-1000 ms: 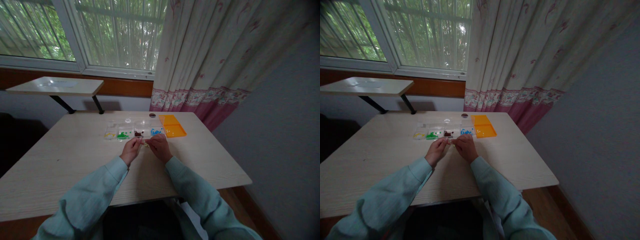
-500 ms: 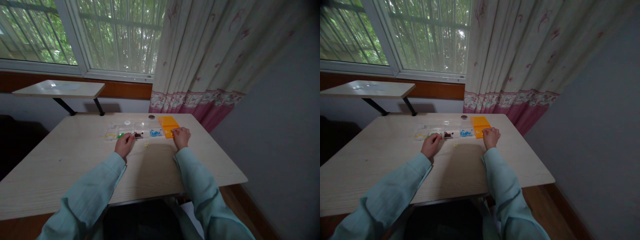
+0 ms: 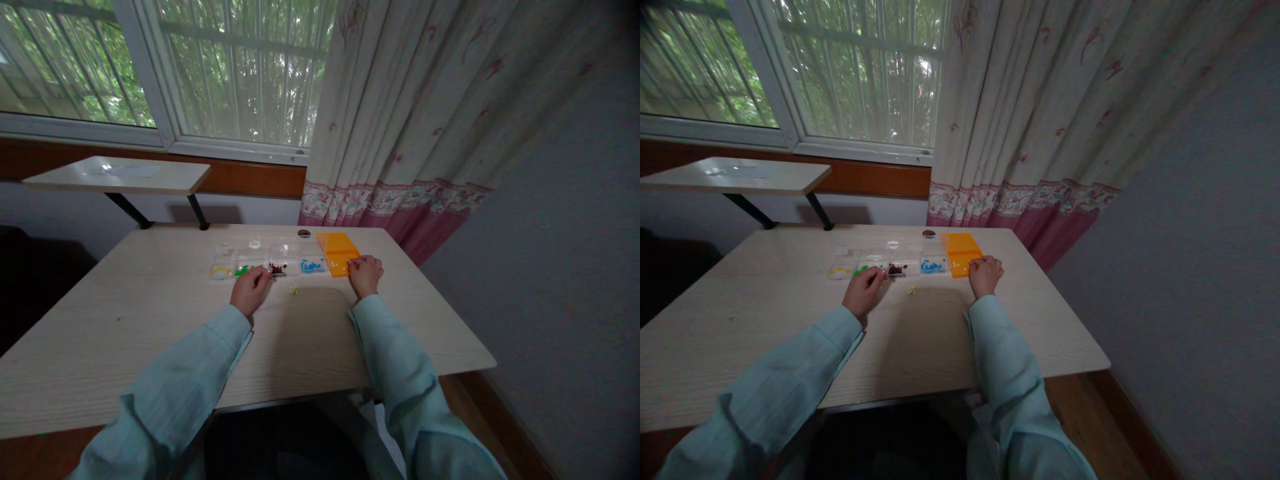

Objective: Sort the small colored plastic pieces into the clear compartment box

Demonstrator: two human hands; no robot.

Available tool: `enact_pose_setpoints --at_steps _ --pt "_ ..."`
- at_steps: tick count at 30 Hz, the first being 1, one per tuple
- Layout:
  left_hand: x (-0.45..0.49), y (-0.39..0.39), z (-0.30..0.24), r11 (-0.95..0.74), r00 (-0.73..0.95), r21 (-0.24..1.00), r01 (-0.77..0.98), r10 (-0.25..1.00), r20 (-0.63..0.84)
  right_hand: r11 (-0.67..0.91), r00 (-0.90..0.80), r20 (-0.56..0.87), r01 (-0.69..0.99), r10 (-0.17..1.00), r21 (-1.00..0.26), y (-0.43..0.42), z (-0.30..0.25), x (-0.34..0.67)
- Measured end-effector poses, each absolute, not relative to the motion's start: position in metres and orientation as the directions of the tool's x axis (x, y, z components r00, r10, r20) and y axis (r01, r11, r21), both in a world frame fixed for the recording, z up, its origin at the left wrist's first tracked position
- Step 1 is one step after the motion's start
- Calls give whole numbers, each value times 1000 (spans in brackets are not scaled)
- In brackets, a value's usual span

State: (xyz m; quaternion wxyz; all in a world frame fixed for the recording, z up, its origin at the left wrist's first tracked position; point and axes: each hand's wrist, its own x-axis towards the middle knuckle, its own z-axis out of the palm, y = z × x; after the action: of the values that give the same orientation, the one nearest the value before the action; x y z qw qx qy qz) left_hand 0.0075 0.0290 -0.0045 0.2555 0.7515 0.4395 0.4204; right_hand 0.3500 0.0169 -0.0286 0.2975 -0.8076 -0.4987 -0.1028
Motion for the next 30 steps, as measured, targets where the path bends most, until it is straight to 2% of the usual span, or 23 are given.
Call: enact_pose_setpoints --at_steps 7,13,18,23,30 --pt "7 30 -8 -475 260 748 463 880 398 -326 478 458 868 749 -374 19 -31 351" --pt "8 31 -12 -470 278 758 453 882 381 -296 553 506 813 661 -502 21 -28 352" --pt "12 29 -16 -476 349 780 405 869 350 -258 559 518 801 648 -541 23 -28 352" --pt "16 25 -20 -617 554 657 433 757 346 -224 546 528 802 650 -554 23 -29 350" --pt "30 14 -16 -585 545 451 674 806 232 -182 511 559 822 653 -539 27 -34 349"
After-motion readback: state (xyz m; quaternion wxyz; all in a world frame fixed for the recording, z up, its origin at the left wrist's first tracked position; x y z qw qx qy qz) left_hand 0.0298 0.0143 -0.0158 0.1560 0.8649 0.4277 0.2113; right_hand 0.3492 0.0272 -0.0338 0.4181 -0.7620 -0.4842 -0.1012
